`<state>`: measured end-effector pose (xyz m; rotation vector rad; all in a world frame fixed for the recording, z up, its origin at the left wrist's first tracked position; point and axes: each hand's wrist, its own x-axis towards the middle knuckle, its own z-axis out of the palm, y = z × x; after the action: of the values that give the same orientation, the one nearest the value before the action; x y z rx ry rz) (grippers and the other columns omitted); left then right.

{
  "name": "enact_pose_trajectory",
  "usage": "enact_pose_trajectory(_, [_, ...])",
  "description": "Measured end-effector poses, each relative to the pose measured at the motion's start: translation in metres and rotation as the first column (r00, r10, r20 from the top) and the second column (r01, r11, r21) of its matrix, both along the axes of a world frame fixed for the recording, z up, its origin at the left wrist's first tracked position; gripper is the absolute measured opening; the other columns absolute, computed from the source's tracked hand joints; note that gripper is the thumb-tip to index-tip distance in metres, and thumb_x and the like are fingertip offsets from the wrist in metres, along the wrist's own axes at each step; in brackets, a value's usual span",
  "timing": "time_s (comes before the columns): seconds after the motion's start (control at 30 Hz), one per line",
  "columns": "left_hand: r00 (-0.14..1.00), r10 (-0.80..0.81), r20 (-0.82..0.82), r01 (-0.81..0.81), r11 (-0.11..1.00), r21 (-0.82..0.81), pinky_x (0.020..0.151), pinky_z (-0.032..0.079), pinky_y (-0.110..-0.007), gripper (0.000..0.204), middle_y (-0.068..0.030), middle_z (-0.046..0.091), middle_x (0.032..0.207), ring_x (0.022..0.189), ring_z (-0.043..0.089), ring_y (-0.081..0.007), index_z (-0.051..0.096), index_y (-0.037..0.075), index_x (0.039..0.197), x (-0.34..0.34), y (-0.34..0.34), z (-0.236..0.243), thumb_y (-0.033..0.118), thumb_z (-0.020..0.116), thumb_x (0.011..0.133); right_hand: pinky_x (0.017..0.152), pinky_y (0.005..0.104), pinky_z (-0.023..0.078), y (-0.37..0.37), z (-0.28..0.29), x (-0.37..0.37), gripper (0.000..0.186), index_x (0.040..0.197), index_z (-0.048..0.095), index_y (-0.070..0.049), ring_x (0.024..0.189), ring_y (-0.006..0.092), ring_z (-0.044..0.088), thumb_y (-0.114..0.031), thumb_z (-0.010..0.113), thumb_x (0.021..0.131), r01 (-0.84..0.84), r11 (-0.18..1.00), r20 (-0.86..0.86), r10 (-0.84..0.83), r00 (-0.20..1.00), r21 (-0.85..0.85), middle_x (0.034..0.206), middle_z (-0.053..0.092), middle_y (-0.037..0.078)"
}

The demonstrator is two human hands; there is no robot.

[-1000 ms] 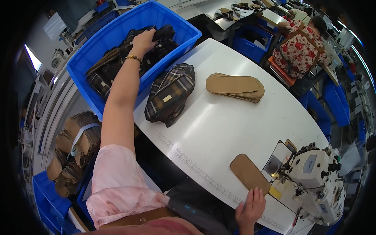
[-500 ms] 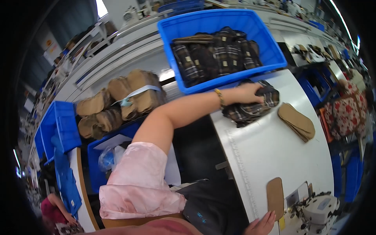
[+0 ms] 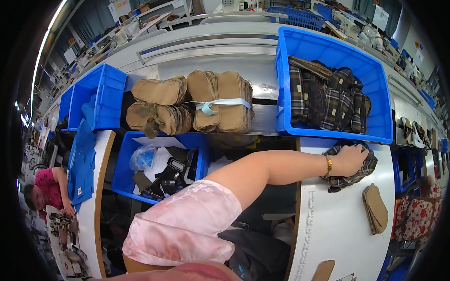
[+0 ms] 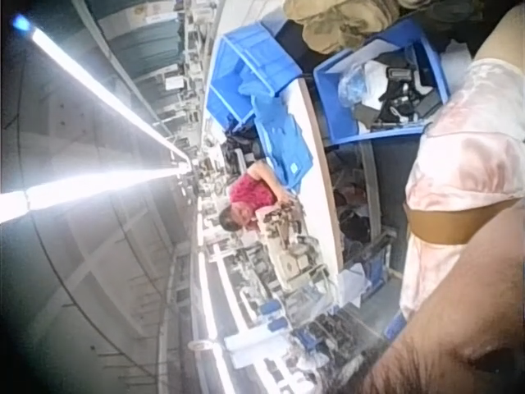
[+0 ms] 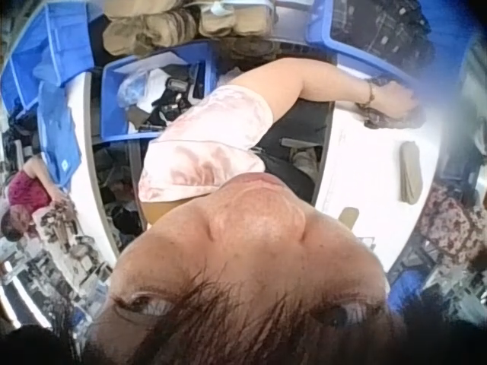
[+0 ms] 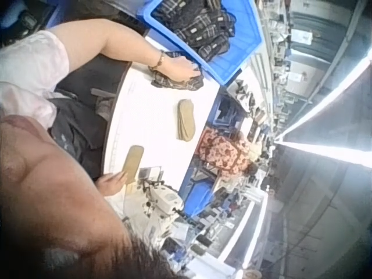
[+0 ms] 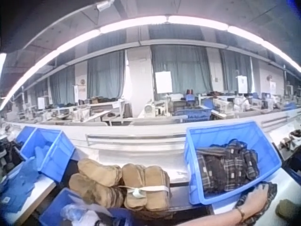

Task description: Sewing together pieces of leather or heavy fabric to create pouches on an industrial sewing machine.

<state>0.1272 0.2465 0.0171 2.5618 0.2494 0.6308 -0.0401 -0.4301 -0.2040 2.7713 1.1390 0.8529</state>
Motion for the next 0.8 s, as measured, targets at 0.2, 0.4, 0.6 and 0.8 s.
enact_pose_trajectory(0.2, [0.991,0.057,0.118,-0.1,0.914,0.393,0.076,0.048,-0.04,0.034,-0.0152,0.059,0.114,0.103,0.059,-0.0295,0.062,0.003,0.117,0.003,0.002,0.008,0.016,0.062,0.085,0.107,0.0546,0.041,0.209,0.191,-0.024,0.05,0.131,0.057,0.011,0.123,0.0509,0.053,-0.019,0.056,0.092,0.11,0.992,-0.333,-0.084,0.939,0.059,0.133,0.056,0.034])
enact_pose_trajectory(0.4, [0.994,-0.101,0.03,0.072,0.857,0.51,0.075,0.049,-0.039,0.013,-0.0071,0.067,0.098,0.102,0.062,-0.0253,0.076,0.013,0.086,-0.004,0.013,0.019,0.021,0.066,0.086,0.118,0.0469,0.033,0.216,0.214,-0.029,0.053,0.145,0.039,0.012,0.138,0.0511,0.039,-0.015,0.041,0.1,0.169,0.975,-0.522,-0.22,0.824,-0.145,0.146,0.04,0.038])
enact_pose_trajectory(0.6, [0.969,0.215,0.123,-0.248,0.824,0.51,0.082,0.054,-0.046,0.018,-0.0099,0.071,0.104,0.103,0.066,-0.0287,0.075,0.013,0.1,-0.018,0.102,0.073,0.021,0.064,0.087,0.111,0.0528,0.036,0.182,0.167,-0.021,0.051,0.141,0.047,0.01,0.134,0.0481,0.046,-0.006,0.048,0.093,0.05,0.997,-0.325,-0.029,0.945,0.058,0.144,0.048,0.031])
enact_pose_trajectory(0.8, [0.682,0.731,0.015,-0.567,0.516,0.642,0.103,0.036,-0.067,0.027,-0.0125,0.065,0.126,0.124,0.057,-0.0319,0.072,0.01,0.114,-0.05,0.252,0.06,0.016,0.057,0.092,0.112,0.0521,0.036,0.202,0.178,-0.033,0.049,0.139,0.05,0.008,0.134,0.046,0.046,-0.01,0.047,0.093,0.139,0.987,-0.343,-0.105,0.933,0.076,0.143,0.05,0.027])
